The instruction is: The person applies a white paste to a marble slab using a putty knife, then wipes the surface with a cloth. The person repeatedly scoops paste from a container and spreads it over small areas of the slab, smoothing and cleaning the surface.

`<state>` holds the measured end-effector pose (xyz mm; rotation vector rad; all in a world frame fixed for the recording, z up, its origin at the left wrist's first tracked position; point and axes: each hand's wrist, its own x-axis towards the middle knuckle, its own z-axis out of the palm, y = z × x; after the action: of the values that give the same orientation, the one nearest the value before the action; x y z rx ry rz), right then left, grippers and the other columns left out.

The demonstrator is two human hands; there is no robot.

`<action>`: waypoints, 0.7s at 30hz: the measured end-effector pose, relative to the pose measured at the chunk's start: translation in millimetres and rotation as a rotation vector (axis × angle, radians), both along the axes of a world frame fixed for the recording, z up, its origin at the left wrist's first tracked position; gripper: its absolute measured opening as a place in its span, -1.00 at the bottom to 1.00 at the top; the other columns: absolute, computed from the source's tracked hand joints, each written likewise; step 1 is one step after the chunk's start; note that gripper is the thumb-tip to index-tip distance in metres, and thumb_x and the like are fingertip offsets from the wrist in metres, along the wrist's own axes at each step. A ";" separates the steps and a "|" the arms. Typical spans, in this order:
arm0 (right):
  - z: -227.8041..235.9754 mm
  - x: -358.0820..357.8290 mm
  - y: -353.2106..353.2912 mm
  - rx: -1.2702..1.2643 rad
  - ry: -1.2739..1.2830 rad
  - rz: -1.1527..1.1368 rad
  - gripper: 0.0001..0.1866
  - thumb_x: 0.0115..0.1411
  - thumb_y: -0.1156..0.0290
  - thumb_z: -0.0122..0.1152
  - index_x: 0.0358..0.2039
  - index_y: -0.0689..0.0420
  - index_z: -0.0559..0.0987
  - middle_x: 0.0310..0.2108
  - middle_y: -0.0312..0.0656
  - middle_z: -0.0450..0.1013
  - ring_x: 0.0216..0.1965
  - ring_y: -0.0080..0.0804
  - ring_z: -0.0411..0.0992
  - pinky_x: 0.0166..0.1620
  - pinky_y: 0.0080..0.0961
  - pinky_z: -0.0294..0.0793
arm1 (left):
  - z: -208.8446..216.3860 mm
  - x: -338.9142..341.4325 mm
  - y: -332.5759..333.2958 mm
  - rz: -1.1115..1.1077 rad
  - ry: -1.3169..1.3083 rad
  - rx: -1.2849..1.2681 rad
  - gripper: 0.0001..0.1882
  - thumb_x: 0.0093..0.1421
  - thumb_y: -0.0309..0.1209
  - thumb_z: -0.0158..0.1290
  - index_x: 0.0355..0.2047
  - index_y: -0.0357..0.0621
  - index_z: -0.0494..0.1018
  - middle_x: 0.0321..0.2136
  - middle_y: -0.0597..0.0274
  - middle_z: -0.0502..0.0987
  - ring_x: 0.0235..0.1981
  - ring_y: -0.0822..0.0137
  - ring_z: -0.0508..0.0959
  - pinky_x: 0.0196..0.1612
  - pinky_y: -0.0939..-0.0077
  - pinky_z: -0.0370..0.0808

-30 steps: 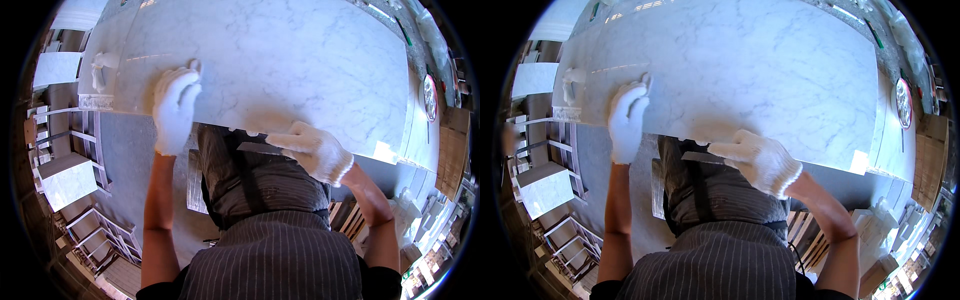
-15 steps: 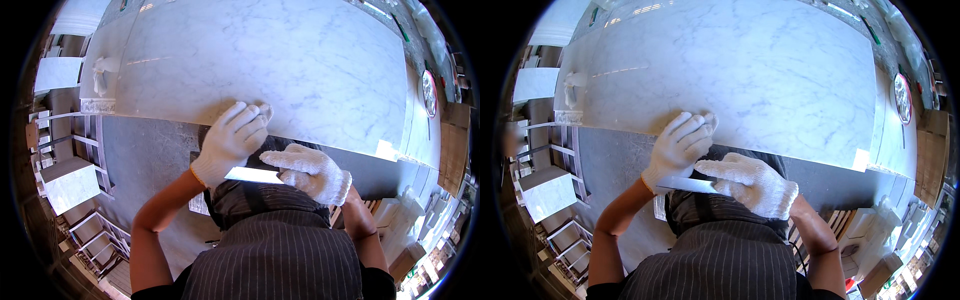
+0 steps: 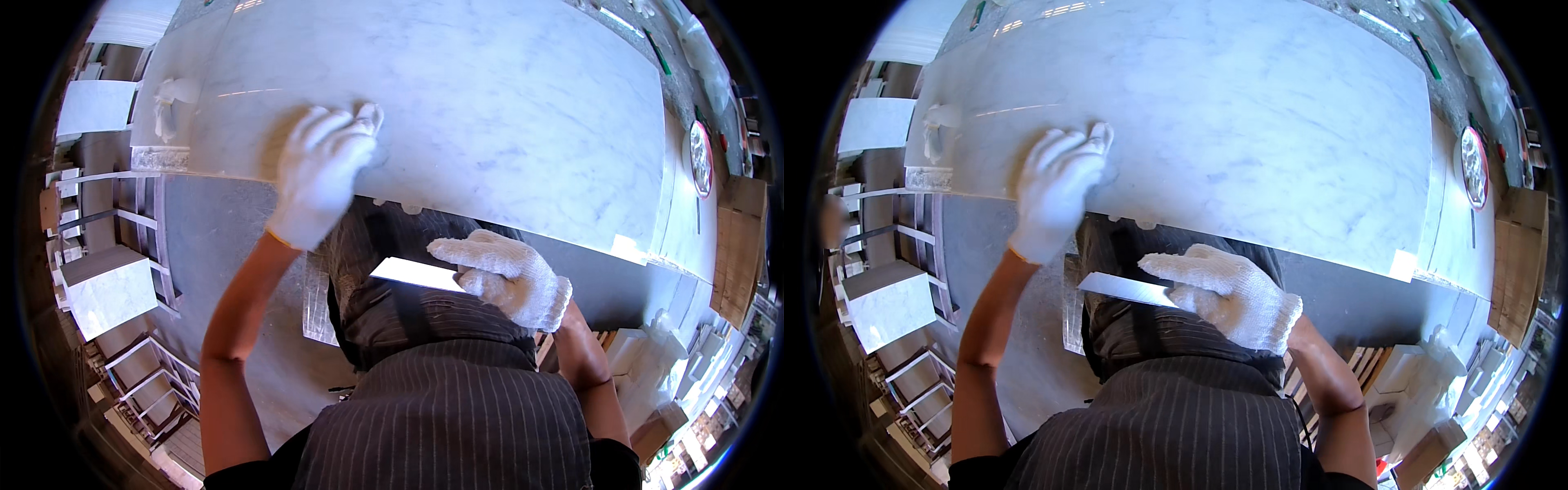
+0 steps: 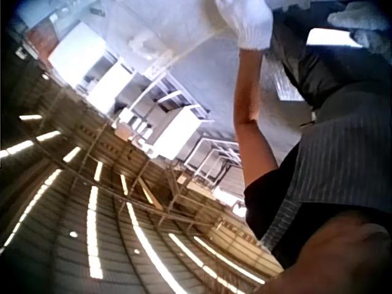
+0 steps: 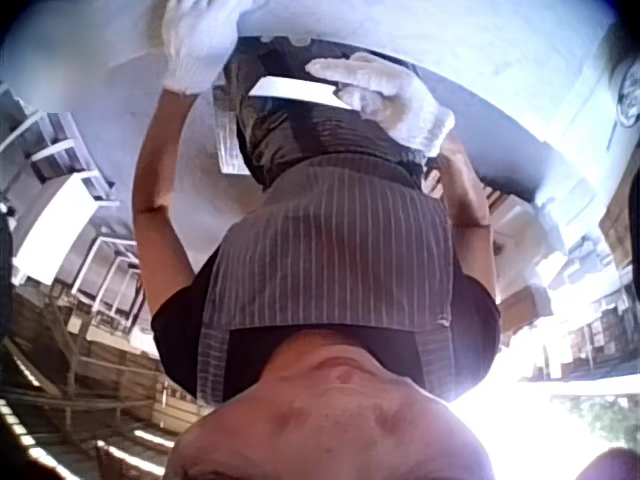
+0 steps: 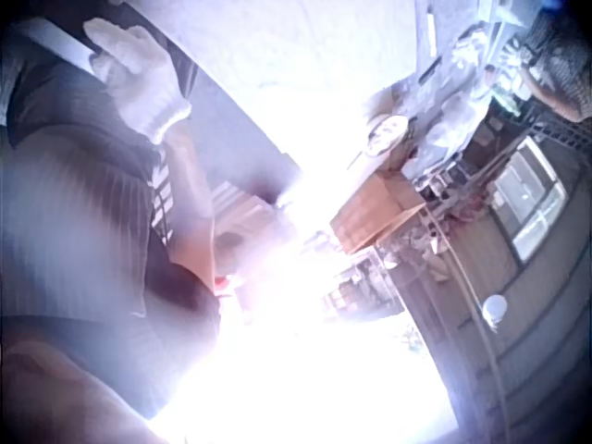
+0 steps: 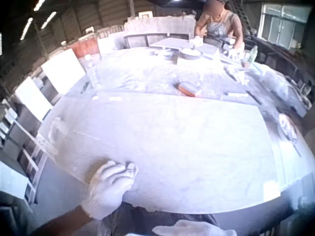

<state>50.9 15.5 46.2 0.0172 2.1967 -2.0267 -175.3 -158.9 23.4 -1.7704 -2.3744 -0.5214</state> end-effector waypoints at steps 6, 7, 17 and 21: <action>3.5 -11.1 -12.7 -0.047 0.003 -0.011 -0.53 0.26 0.56 0.12 0.20 0.07 0.48 -0.38 -0.18 0.46 -0.36 -0.42 0.44 -0.28 -0.46 0.48 | -31.1 50.0 -7.6 -0.156 0.045 0.142 -0.82 0.17 -0.49 0.12 -0.20 -0.01 0.50 -0.14 0.34 0.51 -0.04 0.31 0.52 0.17 0.25 0.43; 5.9 -10.4 -13.0 -0.060 -0.037 -0.013 -0.54 0.28 0.55 0.11 0.20 0.07 0.48 -0.38 -0.18 0.45 -0.37 -0.44 0.44 -0.30 -0.48 0.47 | -34.8 32.7 -14.3 -0.127 0.092 0.147 -0.84 0.17 -0.48 0.12 -0.21 -0.02 0.51 -0.17 0.34 0.52 -0.04 0.32 0.52 0.18 0.24 0.42; 3.7 0.1 -13.7 -0.310 -0.142 -0.091 -0.61 0.14 0.70 0.13 -0.01 0.19 0.59 -0.18 -0.18 0.50 -0.31 -0.46 0.46 -0.22 -0.53 0.54 | -15.8 83.0 24.5 -0.274 -0.231 0.268 -0.87 0.05 -0.45 0.10 -0.34 -0.10 0.50 -0.47 0.26 0.50 -0.33 0.28 0.53 -0.18 0.29 0.46; 5.4 -0.6 -5.3 -0.434 -0.094 -0.102 -0.72 0.23 0.65 0.12 -0.06 0.20 0.58 -0.25 -0.23 0.46 -0.38 -0.54 0.39 -0.33 -0.56 0.46 | 1.9 49.3 21.9 -0.149 -0.291 0.410 -0.76 0.11 -0.58 0.18 -0.18 -0.22 0.52 -0.17 0.06 0.61 -0.22 0.22 0.62 0.03 0.29 0.51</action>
<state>50.4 10.2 51.6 0.1730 1.6932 -2.4587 -126.0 -137.0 25.3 -1.7788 -2.0985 -1.2606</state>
